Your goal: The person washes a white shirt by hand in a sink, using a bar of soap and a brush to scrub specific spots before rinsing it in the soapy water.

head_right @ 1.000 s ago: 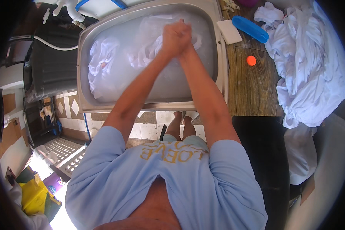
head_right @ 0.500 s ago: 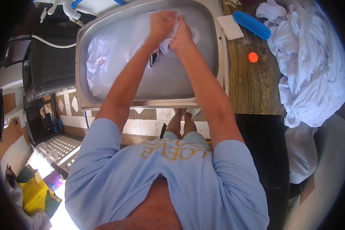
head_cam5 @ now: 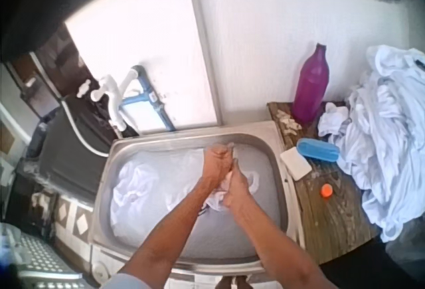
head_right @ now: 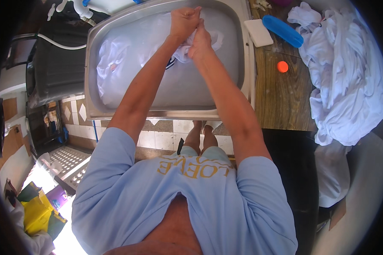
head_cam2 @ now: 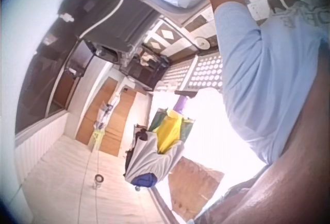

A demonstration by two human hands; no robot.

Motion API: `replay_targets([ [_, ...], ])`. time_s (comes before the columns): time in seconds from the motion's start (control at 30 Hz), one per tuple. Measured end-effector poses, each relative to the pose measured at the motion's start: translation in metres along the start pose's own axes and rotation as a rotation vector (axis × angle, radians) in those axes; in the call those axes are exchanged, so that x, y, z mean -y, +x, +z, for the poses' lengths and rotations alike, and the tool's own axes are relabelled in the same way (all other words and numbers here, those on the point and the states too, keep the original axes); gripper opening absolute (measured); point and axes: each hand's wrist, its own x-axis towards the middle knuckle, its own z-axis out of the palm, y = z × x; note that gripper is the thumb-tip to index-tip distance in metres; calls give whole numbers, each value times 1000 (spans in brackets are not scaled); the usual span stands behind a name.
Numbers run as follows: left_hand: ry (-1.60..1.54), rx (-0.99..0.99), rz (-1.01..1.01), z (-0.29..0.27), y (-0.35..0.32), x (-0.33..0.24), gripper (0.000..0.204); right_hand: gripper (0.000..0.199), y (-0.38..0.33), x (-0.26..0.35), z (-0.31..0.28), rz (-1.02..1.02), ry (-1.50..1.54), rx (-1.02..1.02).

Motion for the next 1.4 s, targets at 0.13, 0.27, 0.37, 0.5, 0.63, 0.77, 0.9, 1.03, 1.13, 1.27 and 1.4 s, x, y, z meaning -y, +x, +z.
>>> replay_targets([
  [0.13,-53,-16,266,21,-8,-11,28,41,70,7,-79,-654,-764,254],
  [0.27,-107,-183,116,-6,-15,22,27,44,-10,6,4,1,-81,-103],
  [0.37,-151,-117,-271,-56,4,41,44,32,-5,29,-3,53,48,77],
  [0.5,-752,-74,-482,-89,-13,31,40,16,10,43,-18,-129,-128,263],
  [0.63,-909,-28,-432,-101,-27,20,35,12,4,42,-13,-218,-227,361],
  [0.77,-980,-25,-392,-102,-29,19,31,18,-1,47,-11,-242,-255,429],
  [0.9,-984,-16,-405,-104,-29,16,27,21,-2,51,-12,-218,-303,489],
  [1.03,-793,177,-457,-110,-28,20,23,25,-3,52,-12,-244,-310,514],
  [1.13,-633,386,-529,-116,-33,13,23,27,-6,52,-9,-260,-318,523],
  [1.27,-665,384,-498,-112,-34,13,23,27,-8,52,-8,-260,-311,545],
  [1.4,-817,267,-481,-104,-33,15,27,25,-1,56,-13,-397,-584,446],
])
